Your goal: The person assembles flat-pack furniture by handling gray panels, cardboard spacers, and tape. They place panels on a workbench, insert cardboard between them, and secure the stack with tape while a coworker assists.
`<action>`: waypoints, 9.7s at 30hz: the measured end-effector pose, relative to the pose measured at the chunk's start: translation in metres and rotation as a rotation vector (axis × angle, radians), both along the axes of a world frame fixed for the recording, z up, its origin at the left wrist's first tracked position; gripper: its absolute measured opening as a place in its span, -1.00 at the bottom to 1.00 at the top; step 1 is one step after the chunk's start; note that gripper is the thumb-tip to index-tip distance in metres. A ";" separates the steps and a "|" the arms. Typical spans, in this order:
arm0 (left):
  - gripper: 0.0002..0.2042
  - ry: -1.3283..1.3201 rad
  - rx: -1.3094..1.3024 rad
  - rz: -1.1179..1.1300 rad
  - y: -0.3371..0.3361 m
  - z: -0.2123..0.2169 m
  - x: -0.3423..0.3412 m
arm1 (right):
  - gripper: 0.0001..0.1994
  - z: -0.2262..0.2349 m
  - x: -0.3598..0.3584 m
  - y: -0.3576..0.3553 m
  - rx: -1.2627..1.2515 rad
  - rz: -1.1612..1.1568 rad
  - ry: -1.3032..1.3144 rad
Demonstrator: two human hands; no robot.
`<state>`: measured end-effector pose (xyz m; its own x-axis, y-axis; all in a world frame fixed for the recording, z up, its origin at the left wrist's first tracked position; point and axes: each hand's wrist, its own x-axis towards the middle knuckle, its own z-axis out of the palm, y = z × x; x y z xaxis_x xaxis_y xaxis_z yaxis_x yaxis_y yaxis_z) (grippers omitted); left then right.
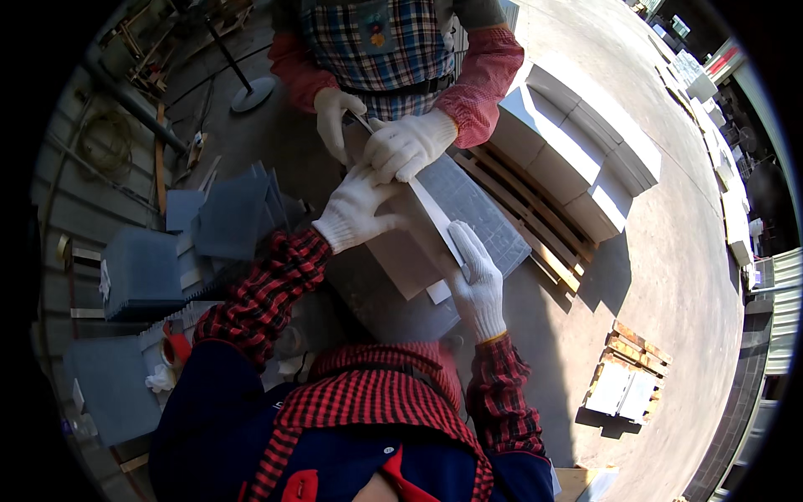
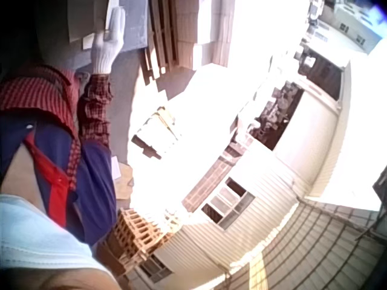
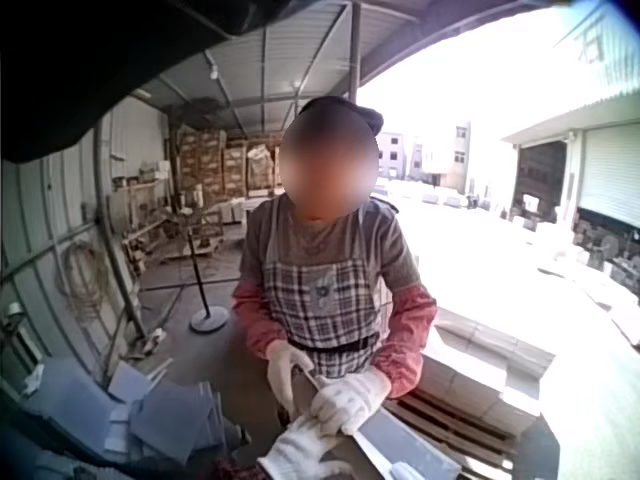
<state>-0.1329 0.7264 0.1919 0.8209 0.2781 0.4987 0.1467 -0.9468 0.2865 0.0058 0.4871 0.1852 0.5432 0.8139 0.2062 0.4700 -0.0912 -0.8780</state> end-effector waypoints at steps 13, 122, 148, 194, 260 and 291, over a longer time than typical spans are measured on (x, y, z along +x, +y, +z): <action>-0.52 -0.417 0.043 -0.139 -0.061 0.001 0.006 | -0.60 0.009 -0.024 0.006 -0.045 -0.121 -0.606; -0.34 -0.520 -1.540 0.313 -0.306 0.058 -0.231 | -0.41 0.093 -0.130 -0.085 0.145 0.689 -0.517; -0.64 -0.676 -1.844 -0.128 -0.222 0.056 -0.019 | -0.31 0.094 0.060 -0.104 0.106 0.647 -0.161; -0.66 0.778 -0.240 0.300 0.185 0.002 -0.006 | -0.48 0.133 -0.055 0.123 -0.435 0.106 -0.703; -0.63 -0.408 0.120 -0.151 -0.123 -0.020 0.056 | -0.80 -0.030 -0.005 -0.111 -1.155 0.937 -0.923; -0.49 -0.158 -0.736 0.484 -0.192 -0.186 0.035 | -0.08 0.026 0.017 0.062 -0.393 0.168 -0.521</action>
<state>-0.0978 0.5342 0.0062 0.4676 0.8703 0.1546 0.3893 -0.3598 0.8480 0.0223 0.5489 0.2111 0.3121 0.9468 0.0780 0.8590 -0.2461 -0.4490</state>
